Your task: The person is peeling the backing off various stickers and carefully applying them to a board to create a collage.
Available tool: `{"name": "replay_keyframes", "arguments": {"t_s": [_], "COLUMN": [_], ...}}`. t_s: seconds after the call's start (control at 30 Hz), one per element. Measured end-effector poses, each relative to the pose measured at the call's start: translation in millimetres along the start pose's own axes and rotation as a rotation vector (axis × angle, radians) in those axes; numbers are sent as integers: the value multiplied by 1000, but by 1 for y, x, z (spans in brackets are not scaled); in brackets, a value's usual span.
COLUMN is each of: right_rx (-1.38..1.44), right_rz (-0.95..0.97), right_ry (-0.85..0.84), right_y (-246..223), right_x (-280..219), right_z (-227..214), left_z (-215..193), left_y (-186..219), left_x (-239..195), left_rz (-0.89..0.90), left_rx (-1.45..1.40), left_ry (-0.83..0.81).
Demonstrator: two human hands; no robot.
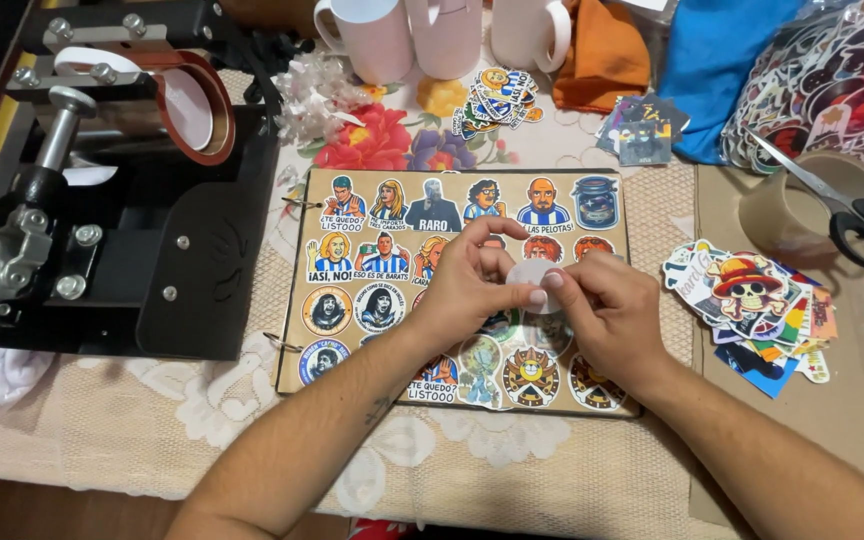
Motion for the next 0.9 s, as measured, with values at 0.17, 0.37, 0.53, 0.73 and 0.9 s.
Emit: {"name": "replay_keyframes", "arguments": {"t_s": [0.17, 0.37, 0.53, 0.73, 0.9], "right_rx": [13, 14, 20, 20, -4], "right_rz": [16, 0, 17, 29, 28], "right_ry": [13, 28, 41, 65, 68], "right_y": [-5, -3, -1, -1, -2], "right_x": [2, 1, -1, -3, -6], "right_z": [-3, -3, -4, -5, -4], "left_z": [3, 7, 9, 9, 8], "left_y": [3, 8, 11, 12, 9], "left_x": [1, -1, -3, -5, -4], "left_rz": [-6, 5, 9, -22, -56], "left_rx": [-41, -50, -43, -31, -55], "left_ry": [-14, -53, -76, -123, -153]}}
Point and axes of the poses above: each hand's wrist, its own x-axis towards the middle knuckle, its own z-axis out of the palm, y = z × x, the point moved 4 cm from there along x, towards the middle knuckle, and after that the axes turned 10 degrees about -x, right-handed, at the moved point
